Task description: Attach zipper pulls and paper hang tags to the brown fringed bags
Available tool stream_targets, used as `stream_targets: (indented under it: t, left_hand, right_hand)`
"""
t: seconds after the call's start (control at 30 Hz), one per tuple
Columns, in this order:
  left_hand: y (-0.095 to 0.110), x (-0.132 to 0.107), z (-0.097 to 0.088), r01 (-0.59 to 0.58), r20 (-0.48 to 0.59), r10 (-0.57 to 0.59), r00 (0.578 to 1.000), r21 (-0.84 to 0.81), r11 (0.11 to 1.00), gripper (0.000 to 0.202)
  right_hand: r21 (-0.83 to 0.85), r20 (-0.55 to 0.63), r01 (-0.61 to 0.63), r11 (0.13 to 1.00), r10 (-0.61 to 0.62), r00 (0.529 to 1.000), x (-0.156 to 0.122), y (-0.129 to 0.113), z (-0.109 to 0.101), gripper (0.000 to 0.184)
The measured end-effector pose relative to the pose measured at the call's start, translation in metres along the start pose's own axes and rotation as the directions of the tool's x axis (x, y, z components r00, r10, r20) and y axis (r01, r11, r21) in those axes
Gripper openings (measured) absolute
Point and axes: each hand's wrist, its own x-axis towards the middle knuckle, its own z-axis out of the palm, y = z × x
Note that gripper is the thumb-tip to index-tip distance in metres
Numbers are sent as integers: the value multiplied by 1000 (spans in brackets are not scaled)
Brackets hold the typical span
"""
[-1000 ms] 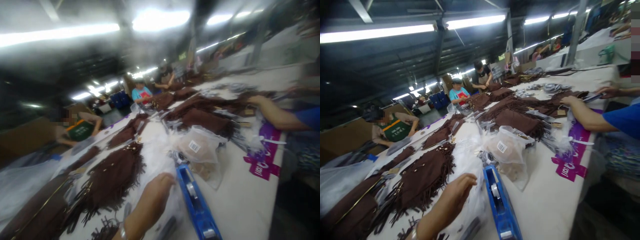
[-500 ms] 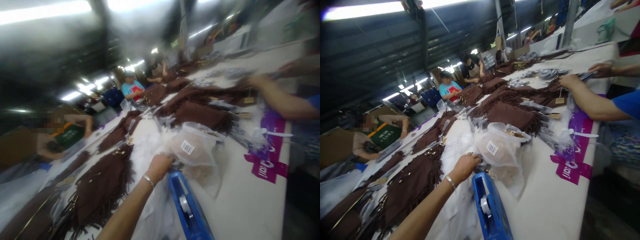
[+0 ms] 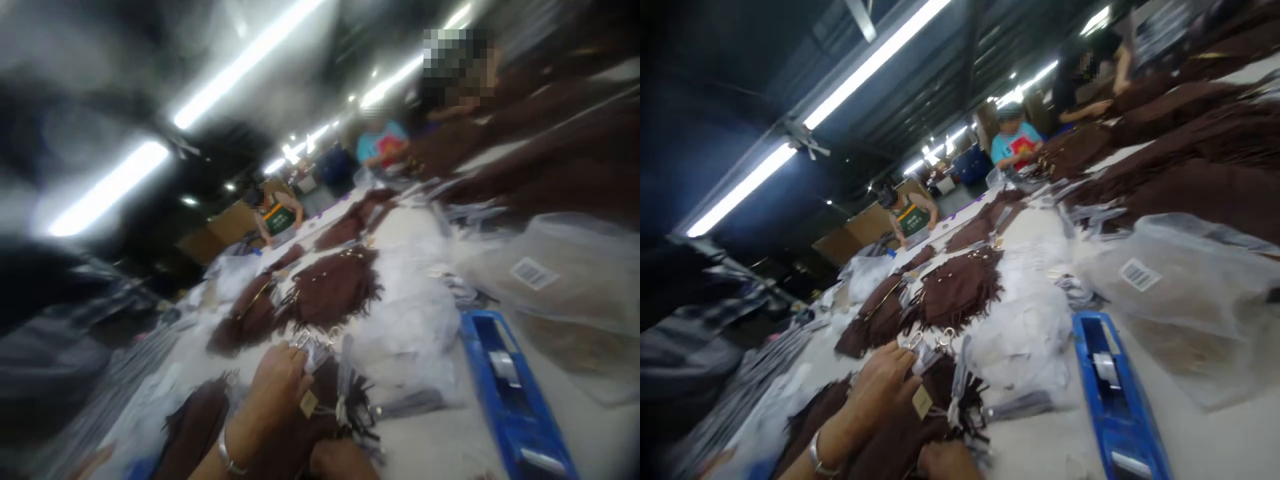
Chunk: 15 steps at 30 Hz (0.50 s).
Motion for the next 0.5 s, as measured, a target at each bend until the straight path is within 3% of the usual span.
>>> stream_targets:
  t: [0.13,0.23,0.3,0.4,0.5]
  left_hand:
    - [-20,-119,79,299,129,-287,949,-86,950,9]
    - [-16,-169,122,420,198,-380,904,-233,877,8]
    - [-15,-179,134,457,192,-415,889,-358,814,8]
    - [-18,-176,132,441,72,-476,876,-515,735,13]
    - [-20,-165,129,391,-10,-472,882,-546,741,14]
  right_hand:
    - [-137,89,-8,991,20,996,-3,17,25,18]
    - [-294,86,10,956,16,996,-4,17,27,18]
    - [-342,88,8,940,24,996,-3,10,26,17]
    - [-378,80,-6,926,39,996,-2,1,28,17]
    - [-381,79,5,924,27,996,-5,-4,31,20]
